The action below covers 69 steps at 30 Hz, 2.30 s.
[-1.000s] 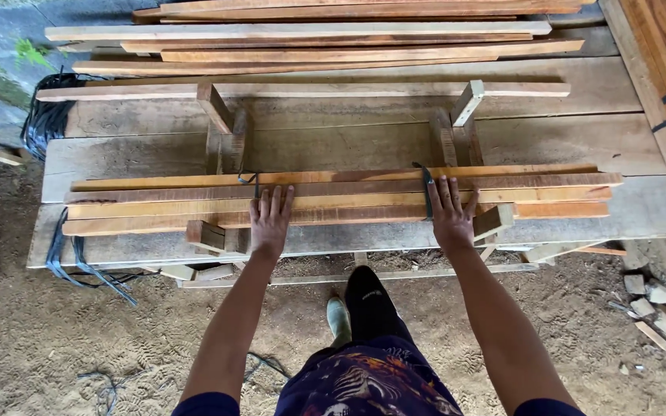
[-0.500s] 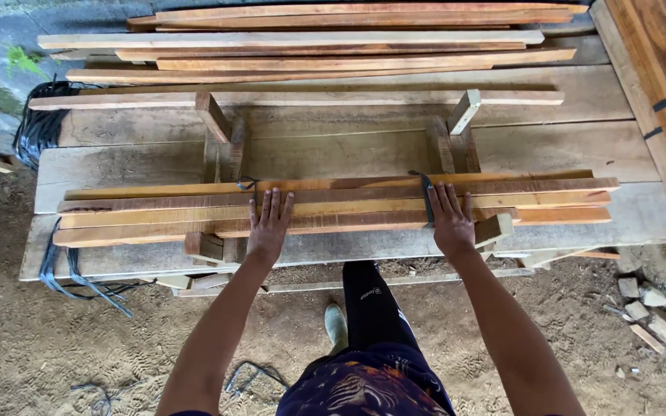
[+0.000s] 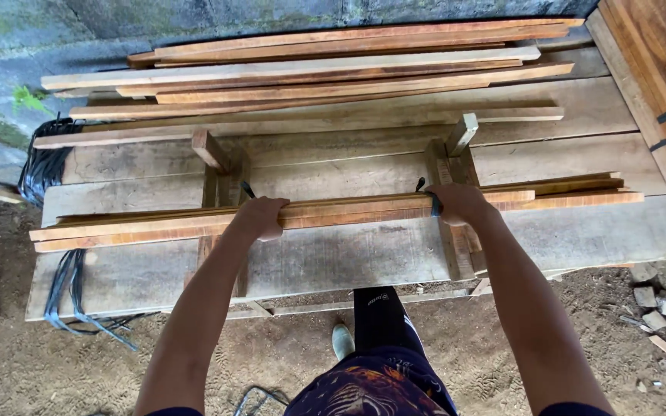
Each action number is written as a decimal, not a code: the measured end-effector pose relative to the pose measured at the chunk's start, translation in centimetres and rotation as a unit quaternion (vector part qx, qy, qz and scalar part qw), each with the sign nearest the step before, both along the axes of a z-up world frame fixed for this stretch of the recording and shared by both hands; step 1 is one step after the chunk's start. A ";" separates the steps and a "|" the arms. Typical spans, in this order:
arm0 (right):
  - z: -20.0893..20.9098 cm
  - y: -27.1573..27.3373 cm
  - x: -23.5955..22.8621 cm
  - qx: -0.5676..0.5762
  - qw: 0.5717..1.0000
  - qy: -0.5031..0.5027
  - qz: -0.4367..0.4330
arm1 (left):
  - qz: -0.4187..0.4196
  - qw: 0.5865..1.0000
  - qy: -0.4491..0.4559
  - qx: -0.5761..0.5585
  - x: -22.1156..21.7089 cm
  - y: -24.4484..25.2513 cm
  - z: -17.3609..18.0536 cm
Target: Group multiple thin wood planks together and secure them into a bundle using rubber straps tied at two points.
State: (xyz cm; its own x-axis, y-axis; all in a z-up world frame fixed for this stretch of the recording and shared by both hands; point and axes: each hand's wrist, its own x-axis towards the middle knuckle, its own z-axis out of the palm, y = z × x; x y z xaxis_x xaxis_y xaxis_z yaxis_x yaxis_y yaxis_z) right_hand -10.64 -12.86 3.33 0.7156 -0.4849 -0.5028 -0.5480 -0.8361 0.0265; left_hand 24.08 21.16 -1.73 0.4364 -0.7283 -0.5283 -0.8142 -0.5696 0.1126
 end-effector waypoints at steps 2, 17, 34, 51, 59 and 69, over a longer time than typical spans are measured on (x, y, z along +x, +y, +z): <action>-1.1 -2.3 1.5 0.018 1.000 0.020 -0.001 | -0.005 1.000 0.001 0.018 0.7 -1.3 2.1; 3.0 -4.7 5.5 0.109 0.992 0.069 0.001 | -0.024 1.000 0.006 -0.009 3.5 -3.0 4.2; -2.4 7.6 12.3 -0.083 0.941 -0.260 0.201 | -0.173 0.951 -0.111 -0.230 -3.8 -9.5 -0.7; 2.8 1.0 3.5 -0.059 0.981 -0.165 0.083 | -0.074 0.980 -0.117 -0.144 -1.1 -4.0 4.1; 4.2 1.2 3.9 -0.061 0.985 -0.133 0.096 | -0.119 0.977 -0.121 -0.133 -0.3 -4.3 3.2; 2.0 0.4 3.7 -0.070 0.982 -0.145 0.103 | -0.118 0.967 -0.143 -0.177 -1.0 -3.3 4.0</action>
State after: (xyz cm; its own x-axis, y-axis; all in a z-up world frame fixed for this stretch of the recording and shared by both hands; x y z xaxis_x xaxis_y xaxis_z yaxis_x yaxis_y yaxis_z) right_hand -6.99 -12.48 5.31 0.9087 -0.3649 -0.2029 -0.3694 -0.9291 0.0166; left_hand 23.06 17.85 2.24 0.3281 -0.9382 -0.1105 -0.9432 -0.3318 0.0169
